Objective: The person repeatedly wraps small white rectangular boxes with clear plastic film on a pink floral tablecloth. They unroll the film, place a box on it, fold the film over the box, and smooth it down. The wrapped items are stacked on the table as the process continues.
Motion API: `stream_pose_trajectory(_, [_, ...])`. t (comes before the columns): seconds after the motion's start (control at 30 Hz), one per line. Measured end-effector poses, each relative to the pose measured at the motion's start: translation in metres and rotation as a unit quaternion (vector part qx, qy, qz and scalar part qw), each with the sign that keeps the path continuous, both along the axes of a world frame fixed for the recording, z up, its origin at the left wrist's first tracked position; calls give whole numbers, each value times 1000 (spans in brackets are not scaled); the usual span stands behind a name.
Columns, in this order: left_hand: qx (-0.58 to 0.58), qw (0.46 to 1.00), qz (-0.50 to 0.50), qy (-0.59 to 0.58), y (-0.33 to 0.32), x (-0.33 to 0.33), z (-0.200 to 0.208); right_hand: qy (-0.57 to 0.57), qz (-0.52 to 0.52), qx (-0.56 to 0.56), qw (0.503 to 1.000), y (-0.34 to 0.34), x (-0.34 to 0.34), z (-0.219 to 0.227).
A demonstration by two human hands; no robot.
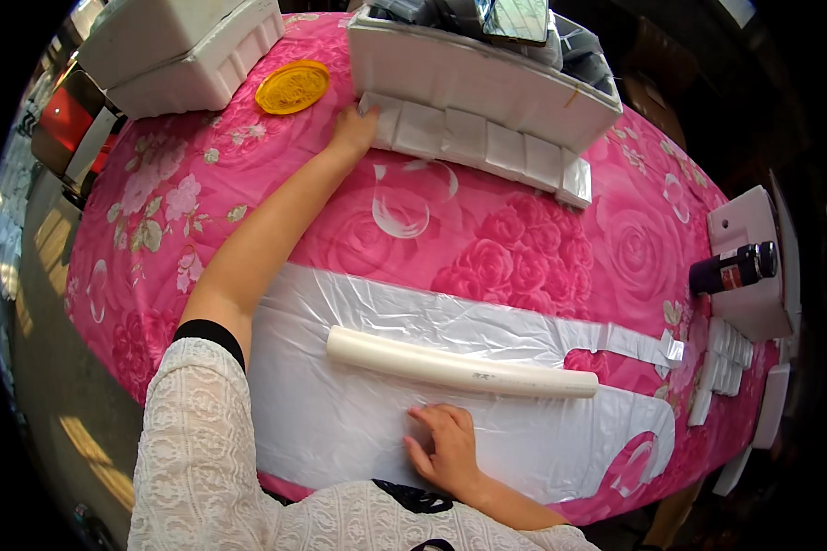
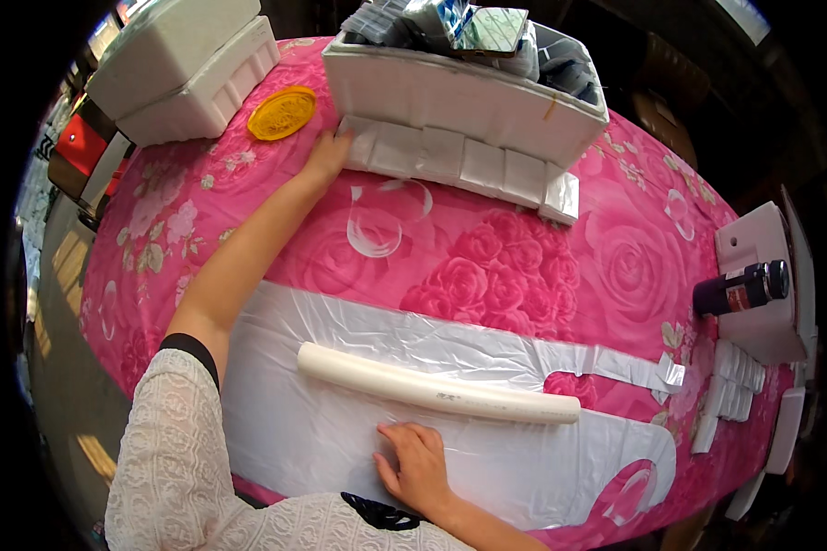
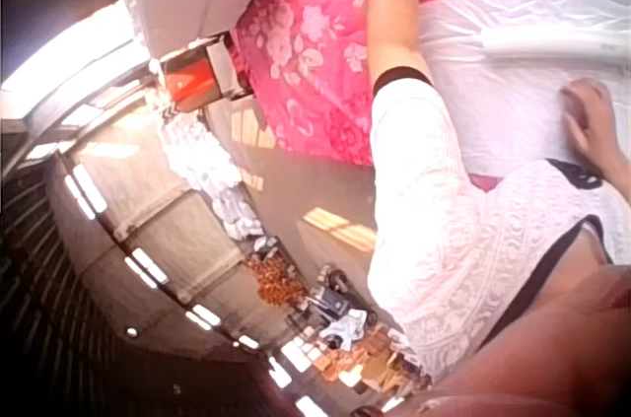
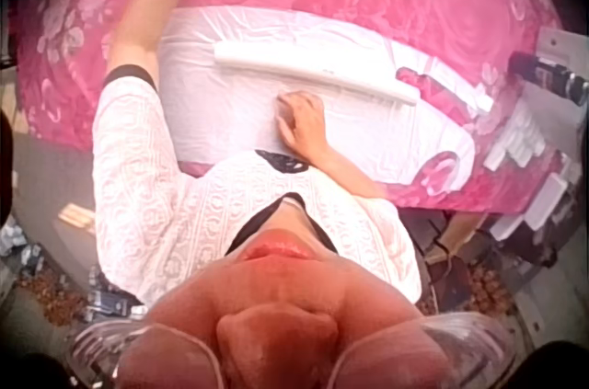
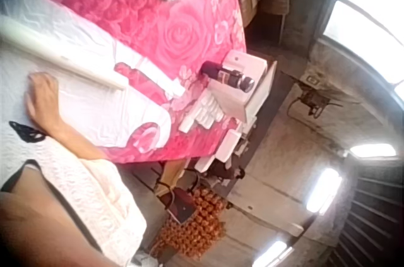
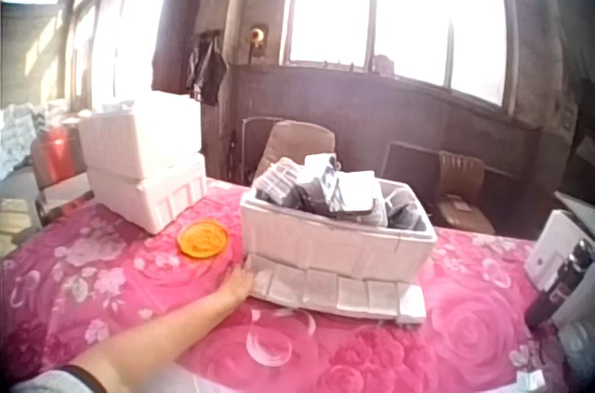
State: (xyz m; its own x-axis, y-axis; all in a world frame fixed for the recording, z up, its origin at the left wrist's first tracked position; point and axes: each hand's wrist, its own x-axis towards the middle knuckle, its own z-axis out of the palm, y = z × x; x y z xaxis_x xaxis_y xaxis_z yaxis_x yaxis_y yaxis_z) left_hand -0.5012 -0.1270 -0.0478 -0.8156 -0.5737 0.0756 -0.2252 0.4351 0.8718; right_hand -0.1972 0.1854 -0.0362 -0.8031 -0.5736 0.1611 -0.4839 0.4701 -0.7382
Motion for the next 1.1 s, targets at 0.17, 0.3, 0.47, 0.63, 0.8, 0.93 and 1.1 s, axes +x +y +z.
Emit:
stream_pose_trajectory(0.17, [45, 999, 7, 15, -13, -3, -10, -2, 7, 1, 1000, 0, 1, 0])
stream_pose_trajectory(0.3, [69, 998, -7, -4, -14, -12, -12, -4, -3, -9, 1000, 0, -1, 2])
stream_pose_trajectory(0.47, [93, 994, -49, -4, -16, -10, -10, -7, -2, -10, 1000, -2, -2, 4])
stream_pose_trajectory(0.63, [132, 989, -60, 33, -5, 0, 2, -10, 0, -10, 1000, -1, -2, 3])
stream_pose_trajectory(0.8, [54, 998, -5, 40, -35, -12, -24, 3, 4, -9, 1000, -1, 1, 2])
stream_pose_trajectory(0.93, [34, 998, 32, 47, -68, 17, -37, 11, 18, -25, 999, 0, 2, 3])
stream_pose_trajectory(1.1, [21, 999, -21, 37, -45, 133, 7, 147, -17, 3, 989, 21, -18, 28])
